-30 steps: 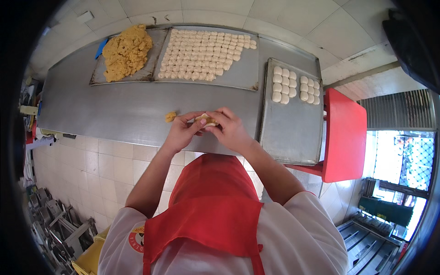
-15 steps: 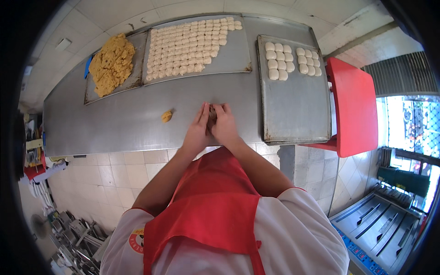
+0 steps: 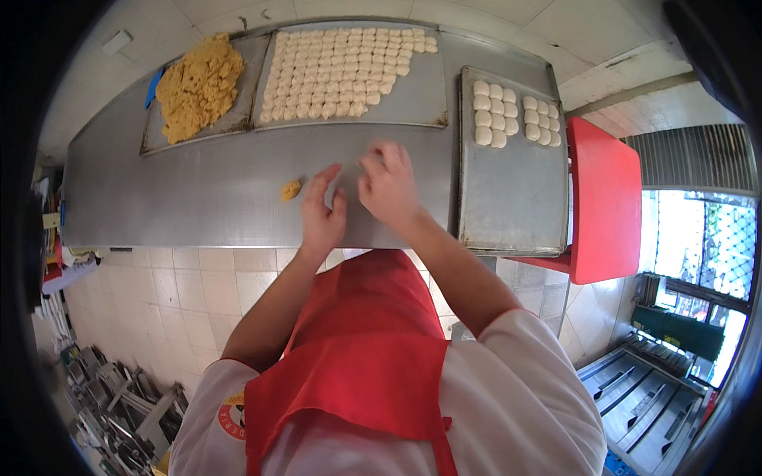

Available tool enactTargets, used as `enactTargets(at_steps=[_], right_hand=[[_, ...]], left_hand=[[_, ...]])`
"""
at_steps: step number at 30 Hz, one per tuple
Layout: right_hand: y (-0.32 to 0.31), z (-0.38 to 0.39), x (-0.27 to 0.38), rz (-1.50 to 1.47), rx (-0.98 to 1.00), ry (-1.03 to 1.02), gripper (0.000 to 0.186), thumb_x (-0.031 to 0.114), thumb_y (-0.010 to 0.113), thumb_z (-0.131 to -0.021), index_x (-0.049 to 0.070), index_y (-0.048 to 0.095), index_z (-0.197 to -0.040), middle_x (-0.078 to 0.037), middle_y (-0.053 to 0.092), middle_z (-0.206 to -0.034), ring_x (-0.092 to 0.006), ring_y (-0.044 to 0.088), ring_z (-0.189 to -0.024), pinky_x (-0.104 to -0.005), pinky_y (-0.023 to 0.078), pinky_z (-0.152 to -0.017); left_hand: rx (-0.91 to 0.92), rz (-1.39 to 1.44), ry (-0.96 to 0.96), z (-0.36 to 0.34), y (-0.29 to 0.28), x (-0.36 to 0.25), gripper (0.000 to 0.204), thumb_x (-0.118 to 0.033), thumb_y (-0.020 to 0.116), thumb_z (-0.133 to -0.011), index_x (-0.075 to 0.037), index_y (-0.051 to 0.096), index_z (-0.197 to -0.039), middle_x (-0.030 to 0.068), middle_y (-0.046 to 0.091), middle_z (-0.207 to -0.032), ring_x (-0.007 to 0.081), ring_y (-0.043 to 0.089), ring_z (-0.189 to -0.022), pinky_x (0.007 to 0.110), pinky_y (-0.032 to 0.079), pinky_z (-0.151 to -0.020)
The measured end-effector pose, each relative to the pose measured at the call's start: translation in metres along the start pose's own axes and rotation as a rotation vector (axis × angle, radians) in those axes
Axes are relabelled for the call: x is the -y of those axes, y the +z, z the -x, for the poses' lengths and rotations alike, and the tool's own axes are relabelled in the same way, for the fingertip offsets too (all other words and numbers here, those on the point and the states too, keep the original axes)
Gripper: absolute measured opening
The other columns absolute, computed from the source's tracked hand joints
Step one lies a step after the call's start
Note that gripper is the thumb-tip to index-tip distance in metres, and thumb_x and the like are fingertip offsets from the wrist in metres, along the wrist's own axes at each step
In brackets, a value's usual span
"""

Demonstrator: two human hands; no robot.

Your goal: The person fills small pieces of white dough with a yellow filling, rolls them into balls, and places them onto a baking sheet. They open an industrial oven door to look inside before returning to the table to roll a larger piece of dough into a cylinder and cut it into portions using a blue scraper.

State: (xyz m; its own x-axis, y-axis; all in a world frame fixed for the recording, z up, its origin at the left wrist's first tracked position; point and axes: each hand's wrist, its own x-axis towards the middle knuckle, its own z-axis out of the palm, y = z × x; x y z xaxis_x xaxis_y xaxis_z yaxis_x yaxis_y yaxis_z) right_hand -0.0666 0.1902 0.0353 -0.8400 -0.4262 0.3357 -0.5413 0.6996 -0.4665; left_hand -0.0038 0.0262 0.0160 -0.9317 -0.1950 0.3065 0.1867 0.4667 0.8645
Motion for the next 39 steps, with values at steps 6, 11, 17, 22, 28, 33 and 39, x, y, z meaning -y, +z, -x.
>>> enactTargets(at_steps=[6,11,17,22,28,33,39], right_hand=[[0.053,-0.019,-0.032,0.239,0.003,-0.191,0.05,0.031,0.075,-0.093,0.015,0.064,-0.139,-0.012,0.053,-0.146,-0.0373,0.05,-0.131,-0.0541,0.038,-0.112],[0.026,0.003,-0.023,0.031,0.249,0.341,0.048,0.034,0.076,-0.097,0.012,0.066,-0.139,-0.011,0.057,-0.142,-0.0342,0.054,-0.131,-0.0505,0.044,-0.11],[-0.027,0.031,-0.047,-0.322,0.451,0.289,0.047,0.029,0.086,-0.088,0.009,0.072,-0.127,-0.012,0.063,-0.129,-0.0323,0.063,-0.118,-0.0436,0.054,-0.101],[-0.025,0.046,-0.054,0.005,0.358,-0.019,0.047,0.016,0.088,-0.083,0.009,0.067,-0.126,-0.011,0.062,-0.124,-0.0308,0.064,-0.115,-0.0418,0.053,-0.101],[-0.062,0.075,-0.06,-1.199,0.017,0.733,0.045,0.0,0.074,-0.092,0.01,0.056,-0.132,-0.014,0.06,-0.127,-0.0226,0.064,-0.116,-0.0392,0.054,-0.101],[-0.127,0.061,-0.129,-0.97,-0.452,0.749,0.027,0.009,0.078,-0.098,-0.003,0.065,-0.119,-0.006,0.073,-0.103,-0.0121,0.067,-0.094,-0.0281,0.056,-0.086],[-0.158,0.05,-0.279,-0.41,-0.339,0.797,0.033,0.019,0.083,-0.091,-0.005,0.076,-0.114,-0.018,0.08,-0.103,-0.0248,0.078,-0.093,-0.036,0.06,-0.083]], left_hand=[[-0.063,0.069,-0.067,0.007,0.001,0.022,0.044,0.008,0.051,-0.094,0.001,0.063,-0.136,0.0237,0.066,-0.13,0.0381,0.067,-0.119,0.042,0.055,-0.099],[0.118,0.22,-0.303,-0.004,0.016,0.029,0.037,-0.003,0.06,-0.098,-0.002,0.066,-0.134,0.0216,0.066,-0.129,0.0392,0.066,-0.117,0.044,0.054,-0.101],[0.473,-0.191,0.05,-0.01,0.016,0.026,0.04,-0.02,0.075,-0.097,-0.007,0.07,-0.135,0.015,0.064,-0.131,0.0355,0.06,-0.124,0.046,0.05,-0.106],[0.552,-0.251,0.205,-0.006,0.021,0.018,0.042,-0.017,0.08,-0.092,-0.007,0.068,-0.131,0.0126,0.064,-0.127,0.0333,0.058,-0.121,0.048,0.047,-0.108],[0.523,0.543,-0.413,-0.015,0.094,-0.022,0.041,-0.001,0.078,-0.091,-0.005,0.058,-0.126,0.0093,0.066,-0.12,0.0198,0.066,-0.111,0.035,0.055,-0.097],[0.429,0.635,-0.388,-0.048,0.217,-0.087,0.047,-0.004,0.081,-0.088,-0.003,0.058,-0.129,0.0124,0.067,-0.123,0.024,0.07,-0.107,0.036,0.058,-0.093],[0.489,-0.26,0.306,-0.083,0.288,-0.122,0.059,-0.011,0.077,-0.088,-0.005,0.059,-0.144,0.012,0.059,-0.146,0.0321,0.053,-0.143,0.051,0.038,-0.124]])
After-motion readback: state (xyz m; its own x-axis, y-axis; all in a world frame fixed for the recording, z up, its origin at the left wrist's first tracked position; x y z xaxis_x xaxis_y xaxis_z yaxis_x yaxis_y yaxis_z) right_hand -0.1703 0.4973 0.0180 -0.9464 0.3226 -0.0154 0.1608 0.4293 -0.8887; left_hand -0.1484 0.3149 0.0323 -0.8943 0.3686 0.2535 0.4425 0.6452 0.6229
